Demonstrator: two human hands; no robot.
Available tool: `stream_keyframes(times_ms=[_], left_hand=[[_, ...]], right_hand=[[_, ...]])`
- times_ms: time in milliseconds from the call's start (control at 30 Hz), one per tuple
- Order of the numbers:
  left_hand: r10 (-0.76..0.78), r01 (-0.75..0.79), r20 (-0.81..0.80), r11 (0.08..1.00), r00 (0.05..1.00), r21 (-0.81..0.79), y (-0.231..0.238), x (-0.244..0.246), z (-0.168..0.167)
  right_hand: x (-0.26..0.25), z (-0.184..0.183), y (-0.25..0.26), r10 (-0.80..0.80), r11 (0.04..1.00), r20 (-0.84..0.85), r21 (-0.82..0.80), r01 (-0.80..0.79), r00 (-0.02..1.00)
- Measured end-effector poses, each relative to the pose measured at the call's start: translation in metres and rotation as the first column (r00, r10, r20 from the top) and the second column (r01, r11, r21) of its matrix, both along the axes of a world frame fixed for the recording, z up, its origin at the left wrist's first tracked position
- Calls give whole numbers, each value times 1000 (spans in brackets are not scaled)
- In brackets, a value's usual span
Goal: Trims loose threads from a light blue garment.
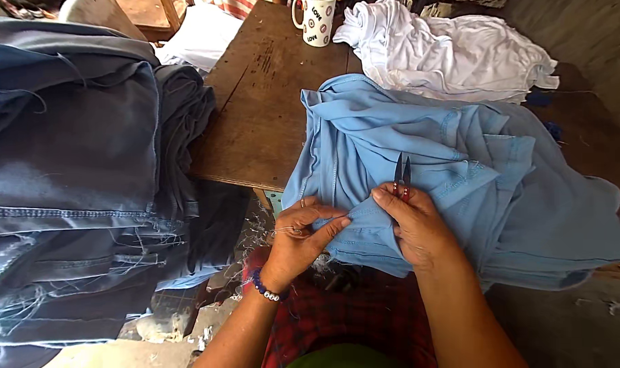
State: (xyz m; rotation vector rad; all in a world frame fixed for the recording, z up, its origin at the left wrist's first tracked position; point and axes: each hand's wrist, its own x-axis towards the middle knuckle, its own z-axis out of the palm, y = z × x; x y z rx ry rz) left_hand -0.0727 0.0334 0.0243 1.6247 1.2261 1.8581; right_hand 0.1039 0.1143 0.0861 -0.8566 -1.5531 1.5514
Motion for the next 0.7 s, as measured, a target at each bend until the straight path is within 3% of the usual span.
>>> stream_keyframes(times_ms=[300,400,500,567,633,700], left_hand=[[-105,99,178,994,978,42,4,-3,-9],[-120,118,9,987,993,110,8,-5,-5],[5,44,-280,985,960,168,16,-7,0],[75,3,-365,978,928,209,20,-6,1],[48,14,-296,979,954,203,18,-5,1],[-21,27,-53,991,998,128,12,-1,-1]], right_hand=[[-4,5,-1,-35,996,-6,-82,34,999],[-5,5,0,-35,996,1,-82,35,999],[-5,4,0,-36,996,20,-79,37,999],[-5,4,0,-34,996,31,-84,37,999],[-5,4,0,-32,995,33,-94,35,999],[-5,4,1,-32,994,24,-102,35,999]])
